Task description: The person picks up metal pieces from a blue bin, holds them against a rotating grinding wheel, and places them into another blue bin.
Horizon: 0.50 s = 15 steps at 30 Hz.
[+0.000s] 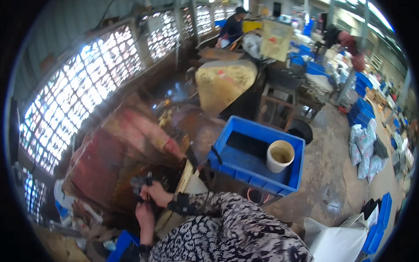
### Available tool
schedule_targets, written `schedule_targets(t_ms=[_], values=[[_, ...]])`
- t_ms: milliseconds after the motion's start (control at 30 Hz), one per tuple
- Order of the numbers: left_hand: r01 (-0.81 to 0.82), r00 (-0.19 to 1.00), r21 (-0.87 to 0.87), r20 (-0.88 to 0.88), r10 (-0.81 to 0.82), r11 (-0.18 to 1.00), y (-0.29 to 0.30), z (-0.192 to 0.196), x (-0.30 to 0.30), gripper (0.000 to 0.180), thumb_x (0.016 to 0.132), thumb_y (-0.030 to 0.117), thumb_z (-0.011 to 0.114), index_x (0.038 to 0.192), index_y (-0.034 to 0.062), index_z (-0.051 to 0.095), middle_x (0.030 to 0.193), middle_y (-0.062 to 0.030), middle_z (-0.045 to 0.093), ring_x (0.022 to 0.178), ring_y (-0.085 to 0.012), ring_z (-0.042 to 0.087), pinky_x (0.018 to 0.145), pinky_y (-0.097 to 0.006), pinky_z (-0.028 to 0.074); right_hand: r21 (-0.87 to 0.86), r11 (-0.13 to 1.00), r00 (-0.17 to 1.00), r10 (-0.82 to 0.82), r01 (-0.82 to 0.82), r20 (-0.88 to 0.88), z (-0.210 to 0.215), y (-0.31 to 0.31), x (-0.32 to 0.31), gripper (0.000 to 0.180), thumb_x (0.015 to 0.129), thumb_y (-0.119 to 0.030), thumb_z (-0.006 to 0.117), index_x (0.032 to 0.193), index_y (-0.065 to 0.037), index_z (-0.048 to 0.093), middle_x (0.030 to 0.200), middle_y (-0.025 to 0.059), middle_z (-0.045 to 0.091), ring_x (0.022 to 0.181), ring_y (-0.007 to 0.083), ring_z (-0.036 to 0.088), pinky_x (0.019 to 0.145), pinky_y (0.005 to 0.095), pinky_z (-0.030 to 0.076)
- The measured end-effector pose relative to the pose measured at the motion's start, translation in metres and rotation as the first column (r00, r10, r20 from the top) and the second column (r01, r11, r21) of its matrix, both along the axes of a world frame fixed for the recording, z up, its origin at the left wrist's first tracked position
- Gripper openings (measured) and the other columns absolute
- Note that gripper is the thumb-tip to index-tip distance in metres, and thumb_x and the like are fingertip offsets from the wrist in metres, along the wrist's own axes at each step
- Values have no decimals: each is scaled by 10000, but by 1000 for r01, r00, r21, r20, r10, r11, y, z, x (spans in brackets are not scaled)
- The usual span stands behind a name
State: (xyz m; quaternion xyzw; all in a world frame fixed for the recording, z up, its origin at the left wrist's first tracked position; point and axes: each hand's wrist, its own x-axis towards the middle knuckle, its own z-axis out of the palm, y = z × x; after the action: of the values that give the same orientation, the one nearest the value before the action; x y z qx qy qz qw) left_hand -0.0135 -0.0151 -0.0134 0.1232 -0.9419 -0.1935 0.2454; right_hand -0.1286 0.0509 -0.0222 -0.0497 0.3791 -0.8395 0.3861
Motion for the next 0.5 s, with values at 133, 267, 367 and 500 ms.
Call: schedule_targets(t_ms=[133, 267, 367, 500], values=[[91, 992, 406, 42, -118, 909, -28, 10, 21, 241, 922, 134, 507, 1087, 33, 650, 820, -140, 603, 691, -249, 592, 644, -379, 474, 135, 990, 680, 122, -35, -723, 11, 26, -19, 116, 759, -89, 583, 851, -23, 608, 723, 82, 626, 621, 205, 612, 542, 329, 480], [28, 997, 878, -56, 46, 477, -31, 35, 33, 348, 922, 3, 502, 1248, 75, 598, 928, -64, 679, 687, -95, 612, 624, -220, 514, 273, 959, 955, 148, -75, -258, 31, 40, -29, 245, 864, -278, 647, 908, -49, 573, 701, 14, 539, 514, 96, 471, 462, 238, 372], [30, 994, 946, -63, 91, 323, -25, 44, 37, 389, 904, -23, 498, 1275, 67, 572, 956, -89, 669, 727, -104, 622, 657, -228, 536, 221, 946, 967, 253, -238, -42, 34, 40, -27, 166, 916, -226, 611, 964, -74, 565, 675, -25, 473, 479, 52, 367, 417, 223, 247], [23, 994, 968, -49, 97, 249, -24, 32, 48, 388, 908, -24, 497, 1281, 61, 561, 926, -100, 663, 747, -133, 640, 677, -251, 556, 109, 919, 925, 379, -378, 10, 22, 28, -13, 159, 935, -237, 581, 896, -89, 535, 680, -22, 468, 470, 54, 350, 417, 220, 244]])
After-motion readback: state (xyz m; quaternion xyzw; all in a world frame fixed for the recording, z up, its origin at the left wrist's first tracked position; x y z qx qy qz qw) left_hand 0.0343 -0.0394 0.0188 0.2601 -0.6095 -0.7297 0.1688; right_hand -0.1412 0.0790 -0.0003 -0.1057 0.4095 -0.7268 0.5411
